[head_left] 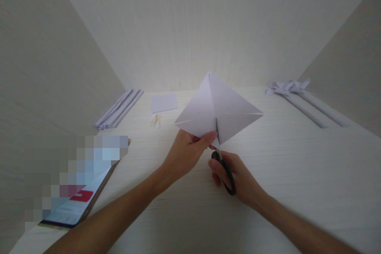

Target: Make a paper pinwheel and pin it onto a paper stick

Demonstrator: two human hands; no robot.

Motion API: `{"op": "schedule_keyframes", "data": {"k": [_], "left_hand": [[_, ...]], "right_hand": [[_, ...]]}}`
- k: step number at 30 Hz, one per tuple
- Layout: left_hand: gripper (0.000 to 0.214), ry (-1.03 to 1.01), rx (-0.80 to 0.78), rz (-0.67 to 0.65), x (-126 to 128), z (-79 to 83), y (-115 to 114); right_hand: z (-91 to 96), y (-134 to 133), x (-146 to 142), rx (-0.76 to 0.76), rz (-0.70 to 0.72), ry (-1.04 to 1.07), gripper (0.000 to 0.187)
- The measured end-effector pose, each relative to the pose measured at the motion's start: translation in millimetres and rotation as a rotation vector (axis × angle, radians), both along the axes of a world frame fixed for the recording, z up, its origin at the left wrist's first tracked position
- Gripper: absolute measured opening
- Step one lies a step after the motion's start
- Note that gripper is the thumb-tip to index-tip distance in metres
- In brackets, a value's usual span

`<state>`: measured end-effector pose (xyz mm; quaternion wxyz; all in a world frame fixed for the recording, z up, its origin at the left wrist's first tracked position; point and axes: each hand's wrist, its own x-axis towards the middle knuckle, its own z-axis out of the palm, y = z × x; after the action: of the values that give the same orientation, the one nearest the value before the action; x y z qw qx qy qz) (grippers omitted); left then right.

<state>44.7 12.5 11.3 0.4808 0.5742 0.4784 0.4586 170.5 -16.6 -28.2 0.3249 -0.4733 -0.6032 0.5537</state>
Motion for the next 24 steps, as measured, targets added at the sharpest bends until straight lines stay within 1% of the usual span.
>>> {"op": "schedule_keyframes", "data": {"k": [7,15,24], "left_hand": [[0.012,-0.013,0.012,-0.011,-1.4,-2.6,0.4],[0.011,-0.003,0.015,-0.018,-1.6,-1.7,1.7],[0.012,0.009,0.004,-0.007,-1.6,-1.4,1.8]], "right_hand": [[-1.8,-0.4,-0.4,-0.035,-0.016,0.012,0.037],[-4.9,-0.4,0.9,-0.015,-0.01,0.0,0.037],[-2.7,-0.9,0.9,-0.008,-0.019,-0.02,0.039]]}}
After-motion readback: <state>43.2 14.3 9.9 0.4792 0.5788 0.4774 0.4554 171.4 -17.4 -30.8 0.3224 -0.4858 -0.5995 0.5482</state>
